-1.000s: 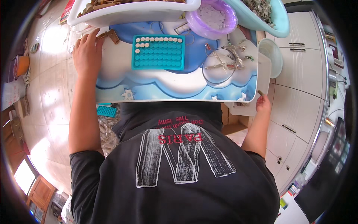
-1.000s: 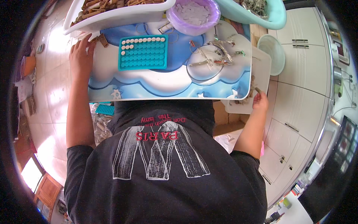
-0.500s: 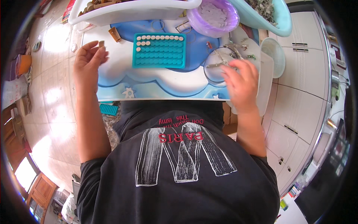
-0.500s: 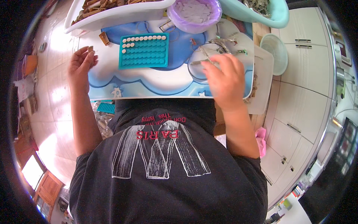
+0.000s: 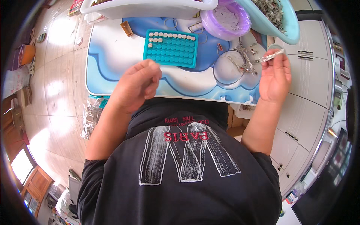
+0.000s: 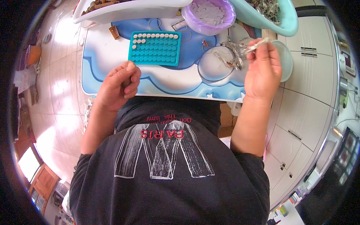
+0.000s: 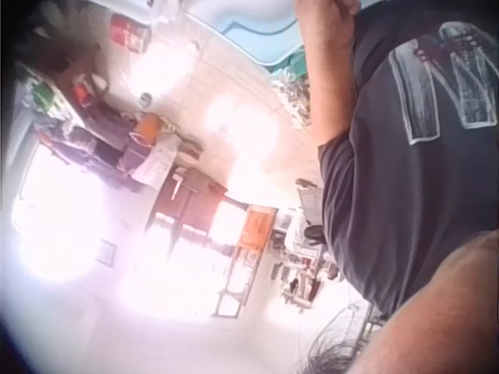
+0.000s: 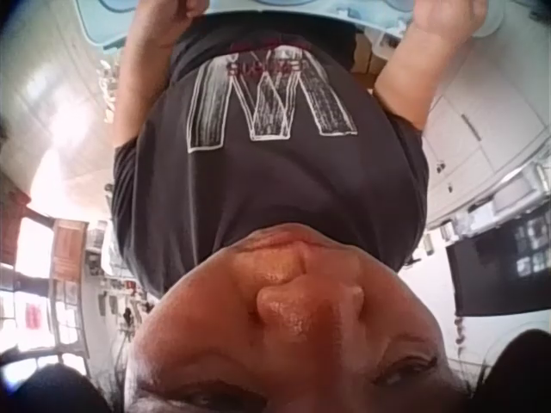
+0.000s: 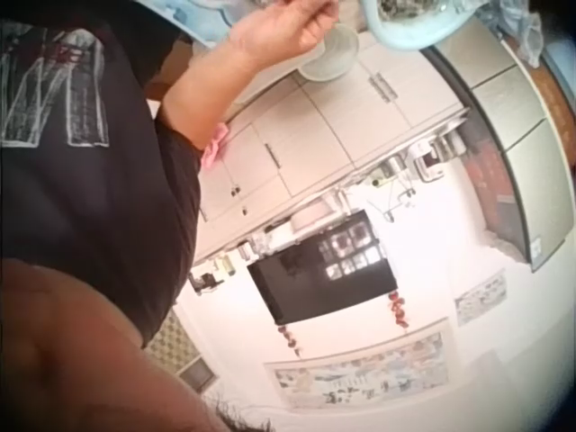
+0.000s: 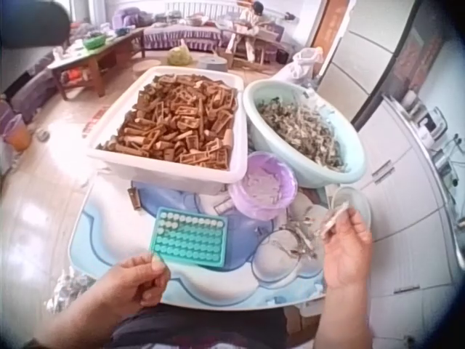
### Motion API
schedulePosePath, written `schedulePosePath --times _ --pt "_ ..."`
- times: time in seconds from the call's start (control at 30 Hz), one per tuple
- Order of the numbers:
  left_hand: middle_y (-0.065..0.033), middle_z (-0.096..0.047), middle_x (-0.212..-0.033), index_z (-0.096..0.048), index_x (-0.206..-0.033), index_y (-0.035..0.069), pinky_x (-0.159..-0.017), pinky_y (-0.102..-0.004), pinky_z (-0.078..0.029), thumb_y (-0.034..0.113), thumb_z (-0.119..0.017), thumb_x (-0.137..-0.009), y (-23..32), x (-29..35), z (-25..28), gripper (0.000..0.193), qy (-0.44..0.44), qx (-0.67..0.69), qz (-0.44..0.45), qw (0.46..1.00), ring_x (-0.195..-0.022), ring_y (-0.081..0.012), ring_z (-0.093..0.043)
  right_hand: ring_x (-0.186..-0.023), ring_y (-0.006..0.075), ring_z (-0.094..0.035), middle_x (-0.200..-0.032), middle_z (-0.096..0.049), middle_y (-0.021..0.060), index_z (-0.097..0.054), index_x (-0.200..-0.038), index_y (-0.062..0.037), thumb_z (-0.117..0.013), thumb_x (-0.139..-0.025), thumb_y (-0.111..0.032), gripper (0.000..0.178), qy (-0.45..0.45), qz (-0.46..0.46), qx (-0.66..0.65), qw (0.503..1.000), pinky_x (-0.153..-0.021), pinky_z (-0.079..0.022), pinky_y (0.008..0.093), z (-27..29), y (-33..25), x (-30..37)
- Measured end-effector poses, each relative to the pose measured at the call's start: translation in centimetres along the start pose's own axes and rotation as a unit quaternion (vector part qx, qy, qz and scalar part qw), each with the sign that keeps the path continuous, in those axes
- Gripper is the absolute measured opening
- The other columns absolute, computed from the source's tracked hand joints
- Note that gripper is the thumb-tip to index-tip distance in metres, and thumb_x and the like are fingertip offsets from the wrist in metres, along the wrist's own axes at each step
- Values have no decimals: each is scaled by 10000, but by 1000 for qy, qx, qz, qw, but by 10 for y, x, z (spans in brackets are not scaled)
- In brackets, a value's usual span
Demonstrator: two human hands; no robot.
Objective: The person assembles small metal and plastic components into plastic casings by hand at a workbench.
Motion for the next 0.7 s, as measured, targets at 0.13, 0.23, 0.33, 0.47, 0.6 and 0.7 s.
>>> schedulePosePath --times 0.13,0.23,0.33,0.47,0.6,0.7 --pt "-12 -471 -663 -536 -870 54 -382 -187 -264 262 -494 -930 -11 -2 -23 220 -56 -32 50 997 -459 -61 -359 -882 173 -585 -990 -626 108 -569 -1014 -8 -567 -906 -113 151 21 4 -64 998 -773 -458 286 1 -7 1" --pt "-51 -579 -730 -599 -1016 -5 -380 -188 -270 264 -467 -943 -18 -3 -43 308 -67 -69 88 991 -453 -47 -367 -868 193 -598 -997 -631 129 -557 -1024 1 -564 -907 -106 159 26 -1 -75 997 -766 -466 300 -21 -1 20" --pt "-103 -651 -889 -569 -1122 -28 -387 -184 -279 248 -448 -951 -26 -5 -67 346 -102 -48 103 988 -453 -32 -358 -851 232 -614 -992 -639 146 -556 -1029 1 -559 -905 -106 163 -70 120 112 984 -766 -476 321 -67 -3 59" --pt "-112 -655 -1008 -527 -1186 -33 -393 -176 -284 232 -453 -954 -43 -14 -66 360 -106 62 146 982 -454 -22 -350 -824 232 -623 -938 -648 96 -615 -930 -40 -632 -773 -63 160 -335 280 327 838 -726 -480 336 -131 -5 108" --pt "-54 -650 -936 -537 -1171 5 -390 -161 -271 169 -490 -945 -43 -14 -56 283 -86 118 142 979 -460 -14 -343 -788 227 -619 -884 -642 65 -637 -867 -61 -675 -689 -80 183 -420 295 352 783 -699 -479 350 -149 6 129" --pt "-27 -636 -867 -546 -1157 19 -389 -154 -264 138 -508 -937 -41 -13 -50 253 -72 132 119 981 -462 -11 -338 -755 235 -615 -865 -635 70 -639 -855 -54 -703 -691 -101 182 -444 255 347 786 -675 -477 350 -153 11 126"
Point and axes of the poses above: each hand's wrist, its own x-axis away from the middle knuckle, its own z-axis out of the back of the hand, y = z × x, the point moved 8 cm from there along -x, towards the middle knuckle
